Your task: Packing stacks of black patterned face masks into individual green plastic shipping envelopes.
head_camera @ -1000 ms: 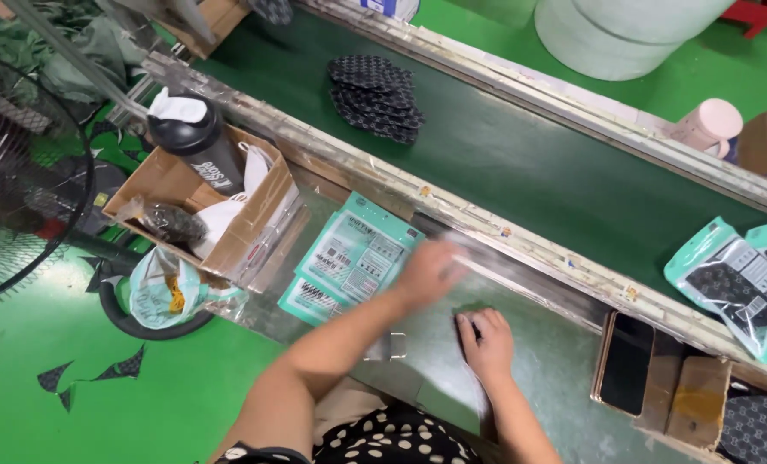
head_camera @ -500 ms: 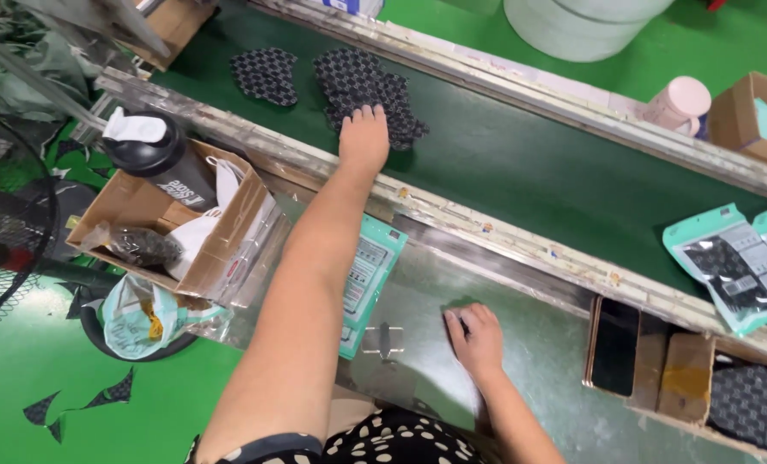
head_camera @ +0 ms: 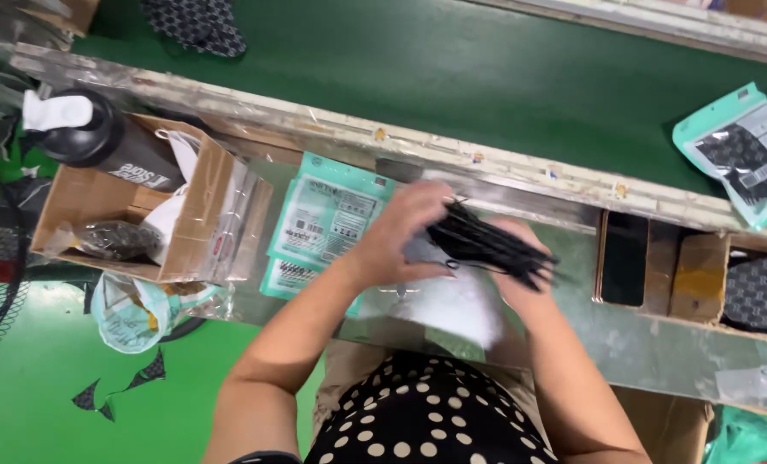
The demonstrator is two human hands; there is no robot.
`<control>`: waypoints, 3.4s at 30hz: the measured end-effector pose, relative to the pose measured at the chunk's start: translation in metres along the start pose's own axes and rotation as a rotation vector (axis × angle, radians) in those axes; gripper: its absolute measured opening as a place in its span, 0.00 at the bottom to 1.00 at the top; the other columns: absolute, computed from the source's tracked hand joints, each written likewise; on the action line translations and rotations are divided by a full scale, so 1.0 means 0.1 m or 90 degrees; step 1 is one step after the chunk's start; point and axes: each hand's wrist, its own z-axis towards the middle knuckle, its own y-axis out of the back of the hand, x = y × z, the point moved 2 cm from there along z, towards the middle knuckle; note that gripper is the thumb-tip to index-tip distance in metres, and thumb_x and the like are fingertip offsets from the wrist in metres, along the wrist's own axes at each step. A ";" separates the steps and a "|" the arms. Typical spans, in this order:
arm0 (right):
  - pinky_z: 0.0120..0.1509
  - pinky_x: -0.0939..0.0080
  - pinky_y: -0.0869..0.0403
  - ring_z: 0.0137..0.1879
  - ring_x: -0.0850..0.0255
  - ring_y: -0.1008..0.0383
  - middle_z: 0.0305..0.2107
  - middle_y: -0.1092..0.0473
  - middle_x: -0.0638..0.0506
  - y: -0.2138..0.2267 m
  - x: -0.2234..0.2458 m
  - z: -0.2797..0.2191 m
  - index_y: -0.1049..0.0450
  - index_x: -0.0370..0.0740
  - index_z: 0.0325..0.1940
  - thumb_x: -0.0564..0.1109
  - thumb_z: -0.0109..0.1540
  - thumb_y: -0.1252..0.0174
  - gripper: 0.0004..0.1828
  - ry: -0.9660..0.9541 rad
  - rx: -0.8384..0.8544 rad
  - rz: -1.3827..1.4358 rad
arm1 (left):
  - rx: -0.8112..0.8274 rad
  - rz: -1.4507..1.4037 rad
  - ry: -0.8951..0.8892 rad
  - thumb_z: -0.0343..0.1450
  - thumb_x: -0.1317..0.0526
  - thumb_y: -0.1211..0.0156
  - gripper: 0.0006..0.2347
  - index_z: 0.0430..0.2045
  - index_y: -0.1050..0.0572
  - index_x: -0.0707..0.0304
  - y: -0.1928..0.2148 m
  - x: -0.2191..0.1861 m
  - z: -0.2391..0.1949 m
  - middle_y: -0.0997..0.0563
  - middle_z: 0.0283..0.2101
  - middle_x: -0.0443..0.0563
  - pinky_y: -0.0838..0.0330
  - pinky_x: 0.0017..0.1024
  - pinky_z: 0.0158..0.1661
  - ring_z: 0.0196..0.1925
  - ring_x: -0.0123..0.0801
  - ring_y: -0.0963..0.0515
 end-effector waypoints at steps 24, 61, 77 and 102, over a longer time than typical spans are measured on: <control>0.65 0.61 0.29 0.57 0.58 0.25 0.49 0.23 0.45 -0.12 -0.92 -0.13 0.24 0.36 0.54 0.36 0.56 0.34 0.21 0.198 0.108 -0.339 | -0.012 0.169 0.360 0.65 0.72 0.43 0.19 0.52 0.25 0.63 -0.46 1.13 -1.07 0.22 0.56 0.60 0.32 0.43 0.63 0.61 0.54 0.24; 0.53 0.60 0.25 0.46 0.64 0.25 0.41 0.23 0.51 -0.40 -0.21 -0.07 0.22 0.32 0.51 0.41 0.61 0.34 0.15 -0.168 0.160 0.111 | -0.046 0.170 0.335 0.72 0.57 0.38 0.06 0.35 0.20 0.57 -0.22 0.70 -0.51 0.17 0.42 0.49 0.44 0.49 0.65 0.54 0.42 0.22; 0.44 0.58 0.26 0.38 0.62 0.26 0.33 0.24 0.50 -0.64 0.14 -0.10 0.23 0.35 0.43 0.39 0.59 0.36 0.09 -0.005 0.344 -0.130 | -0.006 0.260 0.237 0.73 0.55 0.40 0.08 0.30 0.23 0.58 -0.42 0.25 -0.15 0.20 0.37 0.48 0.41 0.46 0.60 0.49 0.43 0.25; 0.46 0.65 0.29 0.41 0.69 0.29 0.35 0.25 0.57 -0.44 0.30 0.02 0.23 0.38 0.46 0.41 0.66 0.39 0.06 0.026 0.141 -0.023 | 0.151 0.133 0.301 0.68 0.54 0.37 0.08 0.28 0.21 0.59 -0.25 0.14 -0.09 0.18 0.31 0.52 0.32 0.43 0.45 0.39 0.47 0.20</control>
